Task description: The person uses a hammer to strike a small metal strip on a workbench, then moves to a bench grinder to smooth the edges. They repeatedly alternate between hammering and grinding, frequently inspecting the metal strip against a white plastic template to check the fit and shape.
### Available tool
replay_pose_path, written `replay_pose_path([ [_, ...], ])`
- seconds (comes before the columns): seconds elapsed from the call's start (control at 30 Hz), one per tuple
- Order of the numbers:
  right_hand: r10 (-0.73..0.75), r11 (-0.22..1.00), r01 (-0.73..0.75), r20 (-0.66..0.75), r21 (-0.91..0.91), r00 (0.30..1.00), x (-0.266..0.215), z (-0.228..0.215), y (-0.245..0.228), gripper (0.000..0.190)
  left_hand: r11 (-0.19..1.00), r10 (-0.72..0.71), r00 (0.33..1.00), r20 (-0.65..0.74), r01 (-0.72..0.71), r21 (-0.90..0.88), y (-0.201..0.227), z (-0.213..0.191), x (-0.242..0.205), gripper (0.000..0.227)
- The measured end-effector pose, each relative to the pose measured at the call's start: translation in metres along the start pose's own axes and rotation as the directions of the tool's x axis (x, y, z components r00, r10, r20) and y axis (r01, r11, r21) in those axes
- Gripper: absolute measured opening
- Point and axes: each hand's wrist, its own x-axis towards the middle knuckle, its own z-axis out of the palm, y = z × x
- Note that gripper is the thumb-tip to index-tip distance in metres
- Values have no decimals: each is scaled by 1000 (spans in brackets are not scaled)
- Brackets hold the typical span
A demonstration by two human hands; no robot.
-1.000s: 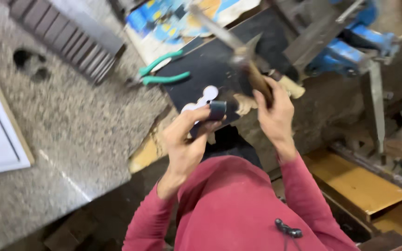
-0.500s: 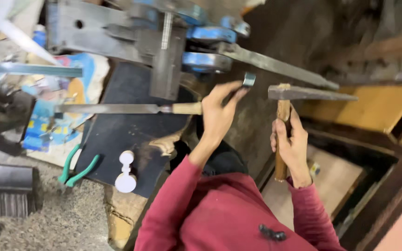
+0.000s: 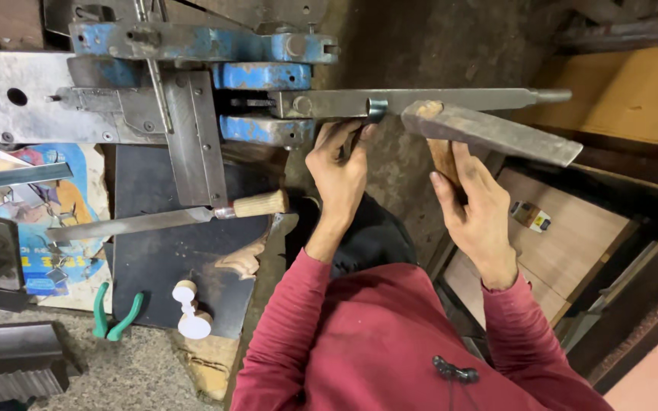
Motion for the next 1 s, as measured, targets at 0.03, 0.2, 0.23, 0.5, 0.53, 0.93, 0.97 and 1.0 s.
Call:
replay_pose_path([
  [0.03, 28, 999, -27, 30, -18, 999, 5, -1, -1, 47, 999, 31, 1000, 0, -31, -10, 1, 1, 0, 17],
  [0.2, -76, 995, 80, 55, -63, 996, 22, -3, -12, 49, 996, -86, 996, 24, 85, 22, 4, -1, -1, 18],
  [0.23, -41, 997, 47, 76, -69, 996, 27, -5, -14, 49, 997, -78, 997, 27, 78, 16, 4, 0, 1, 17],
  [0.5, -25, 995, 39, 145, -95, 989, 41, -17, -29, 49, 1000, 8, 1000, 11, -8, 5, 0, -2, -2, 19],
  [0.53, 3, 996, 11, 159, -88, 987, 43, -18, -29, 50, 1000, 2, 1000, 10, -2, 10, -1, 0, 1, 20],
  [0.93, -115, 992, 115, 16, -55, 993, 33, -12, -34, 46, 998, 52, 999, 3, -52, 45, 6, 0, 5, 14],
  [0.97, -129, 989, 132, 40, -69, 991, 33, -11, -35, 46, 999, 41, 999, 6, -41, 30, 6, -2, 3, 14],
  [1.0, -144, 985, 149, 64, -82, 987, 35, -9, -36, 46, 999, 31, 999, 9, -31, 14, 4, -3, 3, 14],
])
